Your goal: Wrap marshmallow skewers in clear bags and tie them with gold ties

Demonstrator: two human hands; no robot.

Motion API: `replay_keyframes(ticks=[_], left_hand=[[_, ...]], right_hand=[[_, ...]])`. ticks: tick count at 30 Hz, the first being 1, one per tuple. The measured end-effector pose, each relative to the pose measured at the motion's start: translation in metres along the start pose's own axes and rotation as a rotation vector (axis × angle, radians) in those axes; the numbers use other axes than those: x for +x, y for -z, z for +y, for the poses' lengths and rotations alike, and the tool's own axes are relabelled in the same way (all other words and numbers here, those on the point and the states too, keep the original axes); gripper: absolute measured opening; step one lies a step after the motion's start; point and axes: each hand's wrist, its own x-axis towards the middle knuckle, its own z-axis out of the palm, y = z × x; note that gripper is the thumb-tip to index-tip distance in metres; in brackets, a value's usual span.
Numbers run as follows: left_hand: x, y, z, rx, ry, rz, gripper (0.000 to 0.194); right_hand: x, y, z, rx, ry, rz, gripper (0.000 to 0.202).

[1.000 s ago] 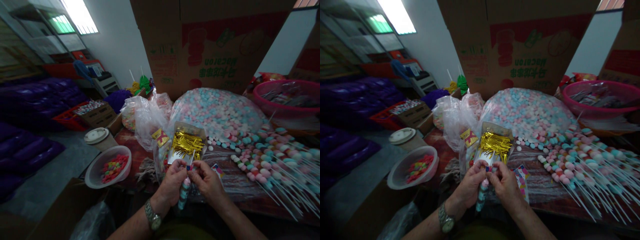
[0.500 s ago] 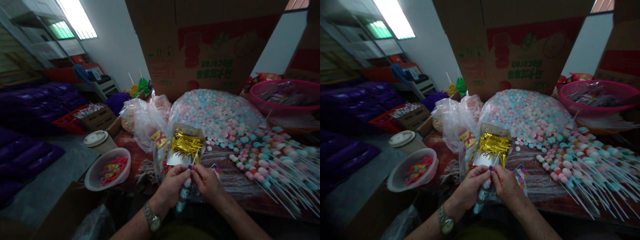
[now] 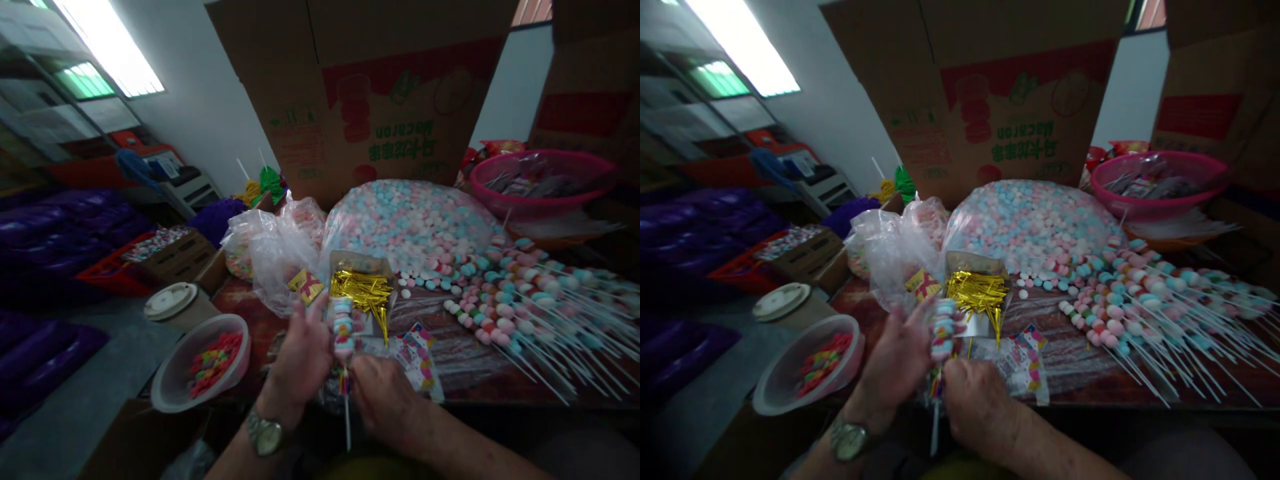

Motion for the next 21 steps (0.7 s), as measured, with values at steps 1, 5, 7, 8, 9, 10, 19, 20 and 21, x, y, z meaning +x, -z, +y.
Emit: replay_keyframes(ticks=[1,5,7,8,9,10,19,20,21], left_hand=[[-0.003,0.004,0.011,-0.105,-0.093,-0.039,0.050],[-0.005,0.014,0.004,-0.008,0.083,-0.187,0.047],[0.002,0.014,-0.023,0.058,0.172,-0.063,0.037],[0.007,0.012,-0.036,0.031,0.160,-0.002,0.033],[0.012,0.010,-0.048,0.020,0.134,0.052,0.031],[0.017,0.008,-0.056,0.028,0.118,0.092,0.028],[0.028,0.010,-0.052,0.112,0.164,0.083,0.028],[0.028,0.012,-0.054,0.098,0.171,0.067,0.027],[0.028,0.013,-0.055,0.102,0.166,0.053,0.026]], right_hand=[[-0.001,-0.003,0.000,0.071,-0.129,-0.027,0.018],[0.003,-0.006,0.013,0.290,-0.484,0.066,0.016],[0.006,-0.008,0.018,0.330,-0.490,0.059,0.014],[0.008,-0.011,0.020,0.333,-0.497,0.053,0.014],[0.009,-0.013,0.021,0.338,-0.508,0.048,0.014],[0.009,-0.015,0.022,0.348,-0.516,0.045,0.013],[0.006,-0.007,0.029,0.555,-0.486,-0.029,0.016],[0.005,-0.005,0.029,0.563,-0.478,-0.044,0.016],[0.005,-0.002,0.029,0.560,-0.468,-0.065,0.016]])
